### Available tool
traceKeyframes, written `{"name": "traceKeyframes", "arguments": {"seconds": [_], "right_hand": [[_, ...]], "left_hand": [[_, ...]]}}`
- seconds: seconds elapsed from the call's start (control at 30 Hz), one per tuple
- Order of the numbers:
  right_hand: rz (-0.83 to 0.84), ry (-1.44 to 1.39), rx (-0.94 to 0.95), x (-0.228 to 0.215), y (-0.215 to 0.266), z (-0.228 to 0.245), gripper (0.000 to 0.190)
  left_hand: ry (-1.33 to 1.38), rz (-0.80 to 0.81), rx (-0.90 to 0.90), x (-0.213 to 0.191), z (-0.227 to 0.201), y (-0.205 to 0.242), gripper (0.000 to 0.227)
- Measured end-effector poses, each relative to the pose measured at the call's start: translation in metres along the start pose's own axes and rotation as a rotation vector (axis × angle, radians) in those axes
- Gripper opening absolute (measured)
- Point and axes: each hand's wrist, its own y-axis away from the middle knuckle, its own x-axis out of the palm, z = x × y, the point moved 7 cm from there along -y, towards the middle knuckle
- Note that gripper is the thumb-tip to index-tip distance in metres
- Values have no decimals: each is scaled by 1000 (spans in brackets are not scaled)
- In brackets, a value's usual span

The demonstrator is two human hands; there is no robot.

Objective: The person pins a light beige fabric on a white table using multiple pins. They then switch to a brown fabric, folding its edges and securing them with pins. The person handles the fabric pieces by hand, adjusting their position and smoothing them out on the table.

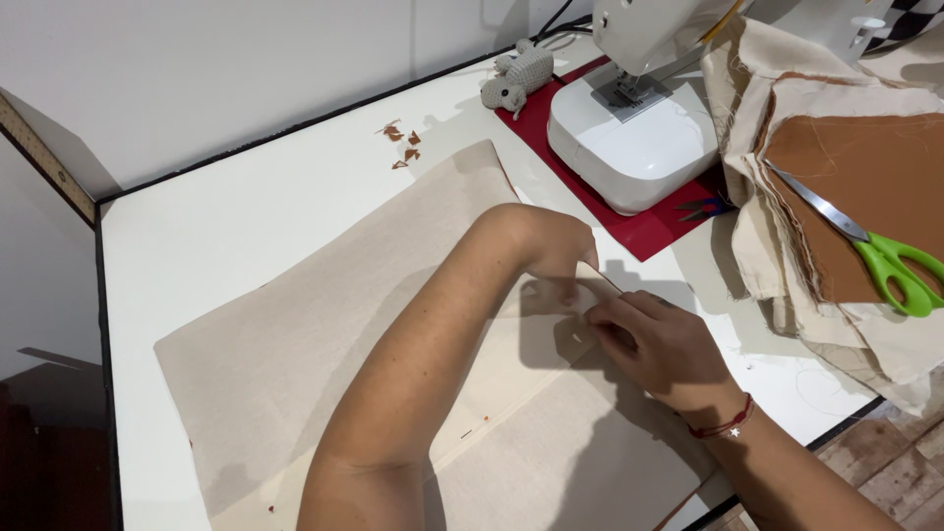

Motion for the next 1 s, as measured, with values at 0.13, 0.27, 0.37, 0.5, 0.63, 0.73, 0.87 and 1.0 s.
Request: {"name": "traceKeyframes", "arguments": {"seconds": [0.13, 0.27, 0.37, 0.5, 0.63, 0.73, 0.87, 1.0], "right_hand": [[57, 7, 45, 19, 6, -14, 24], [165, -61, 182, 25, 5, -18, 33], [197, -101, 232, 30, 6, -22, 34], [171, -102, 279, 31, 7, -27, 33], [162, -123, 305, 37, 10, -36, 32], [136, -140, 307, 28, 3, -28, 36], [275, -154, 391, 26, 0, -23, 42], [204, 68, 257, 18, 0, -29, 40]], "left_hand": [[-35, 1, 22, 6, 10, -14, 48], [-16, 31, 70, 7, 2, -5, 48], [20, 24, 72, 8, 1, -4, 47], [58, 18, 88, 9, 7, -10, 46], [76, -2, 115, 9, 11, -15, 47], [70, -37, 99, 5, 22, -19, 49], [-213, -270, -88, -2, 53, -39, 38], [-261, -544, -104, -10, 72, -49, 41]]}}
